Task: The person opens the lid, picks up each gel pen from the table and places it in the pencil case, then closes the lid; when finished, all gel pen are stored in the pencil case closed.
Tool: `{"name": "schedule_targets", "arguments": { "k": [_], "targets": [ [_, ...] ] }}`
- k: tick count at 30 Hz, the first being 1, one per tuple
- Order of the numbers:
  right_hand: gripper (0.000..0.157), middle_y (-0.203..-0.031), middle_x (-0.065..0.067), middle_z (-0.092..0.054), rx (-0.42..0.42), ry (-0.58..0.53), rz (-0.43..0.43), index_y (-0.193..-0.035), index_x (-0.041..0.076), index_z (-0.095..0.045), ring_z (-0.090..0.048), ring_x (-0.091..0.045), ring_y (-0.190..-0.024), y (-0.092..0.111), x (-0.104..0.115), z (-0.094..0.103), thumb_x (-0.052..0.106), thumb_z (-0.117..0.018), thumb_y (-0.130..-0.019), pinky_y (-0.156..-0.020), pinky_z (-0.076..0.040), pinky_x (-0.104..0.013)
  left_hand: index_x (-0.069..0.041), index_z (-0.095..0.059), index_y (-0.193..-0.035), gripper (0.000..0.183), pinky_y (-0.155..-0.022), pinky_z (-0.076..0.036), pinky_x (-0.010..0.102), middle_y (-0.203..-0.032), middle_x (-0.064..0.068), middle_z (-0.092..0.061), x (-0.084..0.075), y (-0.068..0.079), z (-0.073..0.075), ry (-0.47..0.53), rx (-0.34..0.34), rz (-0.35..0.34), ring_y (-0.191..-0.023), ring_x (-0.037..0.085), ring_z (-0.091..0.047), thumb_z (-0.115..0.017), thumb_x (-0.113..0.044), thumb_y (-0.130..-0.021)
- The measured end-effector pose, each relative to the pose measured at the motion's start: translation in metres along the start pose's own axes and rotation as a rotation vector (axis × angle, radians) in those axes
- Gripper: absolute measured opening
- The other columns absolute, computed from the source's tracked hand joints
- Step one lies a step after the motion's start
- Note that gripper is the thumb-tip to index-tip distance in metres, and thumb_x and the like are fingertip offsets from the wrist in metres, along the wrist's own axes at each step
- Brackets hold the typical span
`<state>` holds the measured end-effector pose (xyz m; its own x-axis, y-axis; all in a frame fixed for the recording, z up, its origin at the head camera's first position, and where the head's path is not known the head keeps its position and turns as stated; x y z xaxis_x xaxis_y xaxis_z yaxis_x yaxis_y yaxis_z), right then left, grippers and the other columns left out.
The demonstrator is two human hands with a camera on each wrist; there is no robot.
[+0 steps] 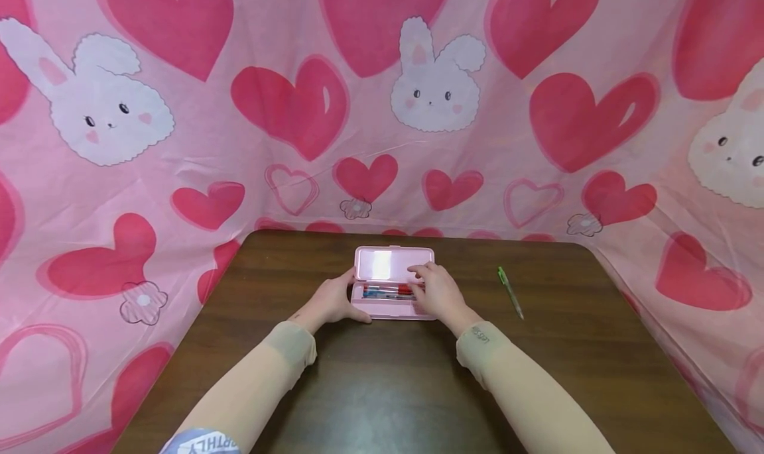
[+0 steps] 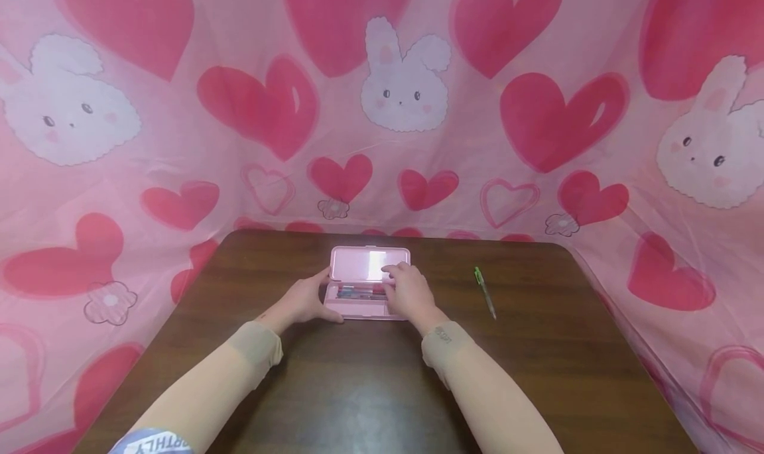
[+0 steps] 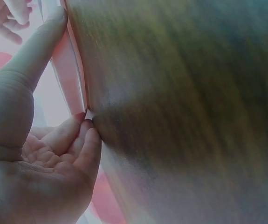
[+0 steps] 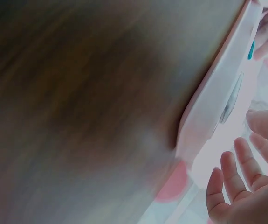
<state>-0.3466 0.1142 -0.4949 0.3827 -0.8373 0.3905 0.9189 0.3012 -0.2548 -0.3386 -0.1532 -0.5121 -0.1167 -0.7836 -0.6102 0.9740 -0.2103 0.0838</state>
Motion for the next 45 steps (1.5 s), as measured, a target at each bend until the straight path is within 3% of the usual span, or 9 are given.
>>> {"name": "schedule_targets", "arguments": {
  "k": [6, 13, 22, 27, 31, 34, 38, 45],
  "targets": [
    [0.045, -0.130, -0.016, -0.072, -0.020, -0.033, -0.061, -0.143, 0.011, -0.071, -0.068, -0.035, -0.117, 0.007, -0.021, 0.014, 0.025, -0.079, -0.101, -0.109, -0.059, -0.056, -0.023, -0.031, -0.175, 0.134, -0.128, -0.042, 0.064, -0.167, 0.010, -0.056, -0.001, 0.001, 0.000, 0.007, 0.001, 0.002, -0.153, 0.039, -0.052, -0.105, -0.054, -0.067],
    [0.042, -0.121, -0.019, -0.073, -0.117, -0.005, -0.096, -0.140, 0.006, -0.071, -0.068, -0.040, -0.114, 0.015, -0.055, 0.029, 0.023, -0.077, -0.101, -0.105, -0.058, -0.060, -0.022, -0.031, -0.175, 0.134, -0.128, -0.042, 0.064, -0.167, 0.010, -0.056, -0.003, 0.002, 0.000, 0.005, 0.002, 0.003, -0.153, 0.039, -0.052, -0.104, -0.054, -0.068],
    [0.044, -0.129, -0.027, -0.069, -0.184, 0.055, -0.189, -0.143, 0.002, -0.066, -0.067, -0.050, -0.119, 0.022, -0.097, 0.054, 0.024, -0.071, -0.105, -0.102, -0.056, -0.067, -0.023, -0.029, -0.176, 0.133, -0.128, -0.043, 0.063, -0.169, 0.010, -0.054, -0.003, 0.002, 0.000, 0.009, 0.010, 0.013, -0.154, 0.037, -0.053, -0.104, -0.052, -0.070],
    [0.049, -0.136, -0.031, -0.065, -0.140, 0.065, -0.275, -0.147, 0.001, -0.061, -0.063, -0.054, -0.124, 0.027, -0.115, 0.062, 0.028, -0.067, -0.106, -0.101, -0.054, -0.070, -0.024, -0.030, -0.176, 0.136, -0.127, -0.042, 0.067, -0.169, 0.013, -0.054, 0.000, 0.000, 0.001, 0.038, 0.022, 0.007, -0.153, 0.041, -0.053, -0.104, -0.055, -0.067],
    [0.053, -0.144, -0.035, -0.059, -0.087, 0.074, -0.351, -0.152, 0.001, -0.057, -0.059, -0.058, -0.130, 0.034, -0.128, 0.066, 0.031, -0.064, -0.108, -0.106, -0.051, -0.073, -0.023, -0.031, -0.175, 0.135, -0.124, -0.046, 0.066, -0.165, 0.014, -0.057, 0.013, -0.009, -0.005, 0.010, 0.015, -0.049, -0.148, 0.042, -0.055, -0.102, -0.062, -0.067],
    [0.055, -0.148, -0.038, -0.054, -0.059, 0.073, -0.409, -0.154, 0.002, -0.054, -0.056, -0.060, -0.132, 0.037, -0.137, 0.069, 0.032, -0.062, -0.109, -0.110, -0.048, -0.075, -0.024, -0.032, -0.175, 0.134, -0.124, -0.046, 0.065, -0.164, 0.014, -0.058, 0.012, -0.009, -0.005, 0.009, 0.012, -0.059, -0.147, 0.041, -0.056, -0.102, -0.061, -0.066],
    [0.056, -0.149, -0.038, -0.051, -0.039, 0.074, -0.472, -0.155, 0.001, -0.053, -0.054, -0.061, -0.134, 0.039, -0.147, 0.070, 0.032, -0.061, -0.109, -0.110, -0.047, -0.076, -0.026, -0.032, -0.175, 0.134, -0.128, -0.042, 0.064, -0.166, 0.010, -0.058, 0.000, 0.000, 0.000, 0.033, 0.016, -0.017, -0.150, 0.038, -0.055, -0.105, -0.054, -0.066],
    [0.059, -0.145, -0.040, -0.052, 0.020, 0.077, -0.520, -0.154, -0.002, -0.052, -0.057, -0.062, -0.130, 0.039, -0.155, 0.067, 0.032, -0.063, -0.107, -0.107, -0.051, -0.074, -0.026, -0.033, -0.174, 0.130, -0.127, -0.045, 0.062, -0.164, 0.008, -0.059, -0.003, 0.004, 0.000, 0.004, 0.001, -0.010, -0.149, 0.036, -0.057, -0.105, -0.051, -0.068]
  ]
}}
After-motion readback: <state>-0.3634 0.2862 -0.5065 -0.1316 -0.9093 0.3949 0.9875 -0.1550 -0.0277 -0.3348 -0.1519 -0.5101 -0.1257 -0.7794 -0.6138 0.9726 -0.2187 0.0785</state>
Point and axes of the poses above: each hand's wrist, its own y-axis away from the middle knuckle, its own z-axis out of the back of the hand, x = y × z, the point moved 2 cm from there along -y, towards the middle knuckle
